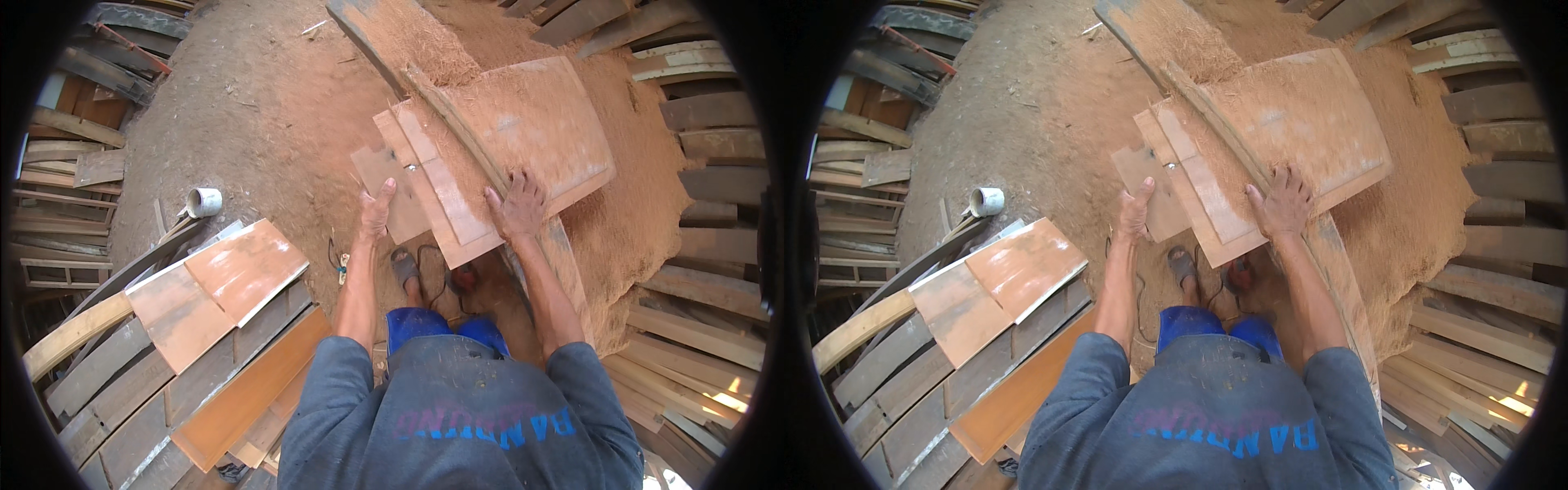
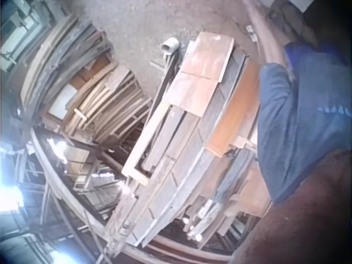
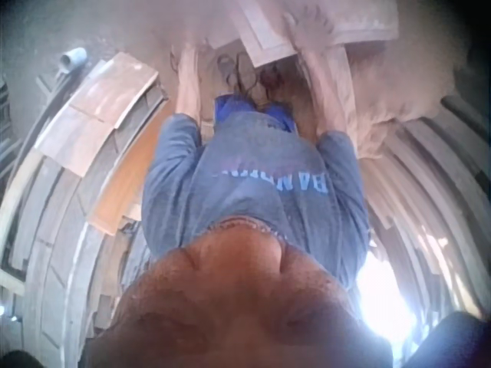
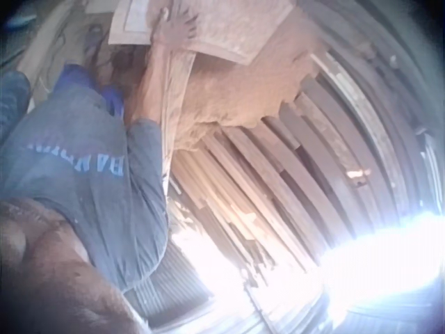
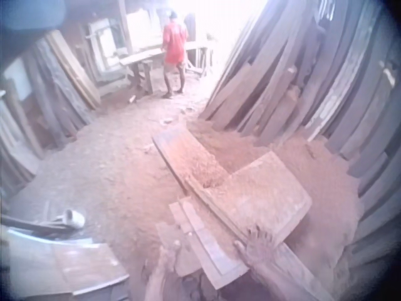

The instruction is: The person planes wooden boards using an electric hand planer and aligns and fits wooden pieces together by hand on the workbench.

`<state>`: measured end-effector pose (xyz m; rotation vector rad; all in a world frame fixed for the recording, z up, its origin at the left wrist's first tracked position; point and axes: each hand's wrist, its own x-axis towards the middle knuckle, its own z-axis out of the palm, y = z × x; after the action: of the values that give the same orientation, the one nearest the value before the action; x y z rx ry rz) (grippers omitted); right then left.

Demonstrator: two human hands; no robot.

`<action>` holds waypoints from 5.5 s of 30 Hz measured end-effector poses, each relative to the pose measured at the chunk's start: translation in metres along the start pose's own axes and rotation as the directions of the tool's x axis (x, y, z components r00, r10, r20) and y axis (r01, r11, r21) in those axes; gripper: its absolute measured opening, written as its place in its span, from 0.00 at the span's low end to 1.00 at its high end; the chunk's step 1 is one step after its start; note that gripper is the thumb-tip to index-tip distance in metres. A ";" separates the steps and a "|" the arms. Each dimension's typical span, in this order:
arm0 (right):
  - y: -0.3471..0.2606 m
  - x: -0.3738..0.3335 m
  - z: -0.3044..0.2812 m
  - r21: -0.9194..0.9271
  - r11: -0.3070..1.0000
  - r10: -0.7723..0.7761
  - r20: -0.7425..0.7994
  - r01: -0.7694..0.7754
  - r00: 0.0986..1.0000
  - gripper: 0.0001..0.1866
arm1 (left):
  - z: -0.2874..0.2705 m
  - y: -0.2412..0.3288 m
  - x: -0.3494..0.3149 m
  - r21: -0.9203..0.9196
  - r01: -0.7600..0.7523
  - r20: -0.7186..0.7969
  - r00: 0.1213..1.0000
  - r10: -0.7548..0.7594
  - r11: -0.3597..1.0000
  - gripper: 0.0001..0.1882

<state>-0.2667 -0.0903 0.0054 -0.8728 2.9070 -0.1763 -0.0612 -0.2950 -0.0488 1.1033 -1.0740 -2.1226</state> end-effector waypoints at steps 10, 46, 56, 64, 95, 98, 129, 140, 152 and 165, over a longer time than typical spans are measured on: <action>-0.002 -0.010 -0.006 0.009 1.000 0.006 0.036 -0.006 0.999 0.40 | -0.006 -0.018 -0.001 0.069 -0.060 -0.012 0.998 0.061 0.996 0.30; 0.001 -0.003 -0.007 -0.021 1.000 -0.003 -0.006 0.003 1.000 0.41 | -0.042 0.013 -0.157 -0.254 0.206 0.345 0.932 -0.111 0.945 0.42; -0.011 -0.011 -0.014 0.067 0.997 -0.021 -0.020 0.023 1.000 0.39 | -0.018 0.026 -0.128 -0.806 0.365 0.437 0.898 0.052 0.466 0.44; -0.001 -0.006 -0.006 0.099 0.995 -0.002 -0.007 0.002 1.000 0.40 | -0.056 -0.003 -0.091 -0.728 0.270 0.309 0.950 -0.049 0.631 0.45; -0.006 -0.004 -0.012 0.032 0.999 -0.024 -0.067 0.026 0.997 0.39 | 0.006 -0.016 -0.008 0.123 -0.023 -0.154 0.987 0.042 0.992 0.41; -0.023 -0.009 -0.022 0.078 0.996 -0.029 -0.009 0.030 1.000 0.39 | -0.031 -0.005 -0.002 0.322 0.003 -0.172 0.984 0.055 0.947 0.53; 0.036 -0.240 -0.002 0.835 0.516 -0.624 0.519 -0.191 0.584 0.29 | 0.005 -0.077 -0.293 0.041 -0.217 -0.024 0.976 0.218 0.975 0.27; 0.157 -0.274 -0.019 0.966 -0.002 0.429 0.233 -0.257 0.873 0.33 | 0.012 -0.084 -0.131 0.581 -0.056 -0.004 0.997 0.071 0.812 0.23; 0.287 -0.471 -0.015 0.933 -0.357 0.924 0.361 0.054 -0.128 0.24 | 0.051 -0.099 -0.089 0.316 0.428 0.013 0.891 -0.455 0.847 0.09; 0.528 -0.651 0.039 0.956 -0.283 0.955 0.274 -0.080 -0.110 0.17 | 0.041 -0.089 -0.090 0.370 0.354 0.021 0.921 -0.389 0.859 0.09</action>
<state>-0.0077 0.7046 -0.0652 1.8611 2.0647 -2.1995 -0.0543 -0.1641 -0.0692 1.4975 -1.4348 -2.3511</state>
